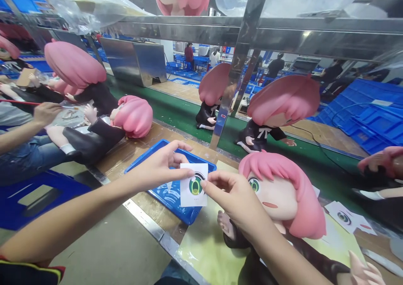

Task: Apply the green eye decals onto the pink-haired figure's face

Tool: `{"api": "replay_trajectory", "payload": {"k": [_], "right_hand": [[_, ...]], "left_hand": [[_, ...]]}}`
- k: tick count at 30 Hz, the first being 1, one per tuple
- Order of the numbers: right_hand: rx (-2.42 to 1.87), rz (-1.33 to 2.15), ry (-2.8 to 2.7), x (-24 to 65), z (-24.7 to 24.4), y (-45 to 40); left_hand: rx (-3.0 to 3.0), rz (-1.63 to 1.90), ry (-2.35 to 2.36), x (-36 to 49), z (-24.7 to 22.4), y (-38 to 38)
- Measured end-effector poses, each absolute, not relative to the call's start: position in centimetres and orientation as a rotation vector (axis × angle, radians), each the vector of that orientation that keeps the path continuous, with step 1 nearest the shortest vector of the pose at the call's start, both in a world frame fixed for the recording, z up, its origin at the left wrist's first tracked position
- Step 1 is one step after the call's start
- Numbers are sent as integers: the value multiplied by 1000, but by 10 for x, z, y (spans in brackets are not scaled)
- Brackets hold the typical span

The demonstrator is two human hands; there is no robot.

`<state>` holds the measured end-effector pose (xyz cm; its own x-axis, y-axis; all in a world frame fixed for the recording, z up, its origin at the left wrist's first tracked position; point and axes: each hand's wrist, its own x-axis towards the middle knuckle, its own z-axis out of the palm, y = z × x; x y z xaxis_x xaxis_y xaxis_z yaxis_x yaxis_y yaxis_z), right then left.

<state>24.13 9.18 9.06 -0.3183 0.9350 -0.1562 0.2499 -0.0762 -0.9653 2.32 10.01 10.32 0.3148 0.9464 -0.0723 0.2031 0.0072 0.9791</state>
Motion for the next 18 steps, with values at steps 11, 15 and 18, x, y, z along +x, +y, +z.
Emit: {"api": "replay_trajectory", "payload": {"k": [11, 15, 18], "right_hand": [[-1263, 1530, -1423, 254, 89, 91], [-1223, 1484, -1340, 261, 79, 86], [-1198, 1407, -1256, 268, 69, 82]], "left_hand": [[1561, 790, 1161, 40, 107, 108], [1727, 896, 1266, 32, 98, 112], [1922, 928, 1339, 10, 70, 114]]}}
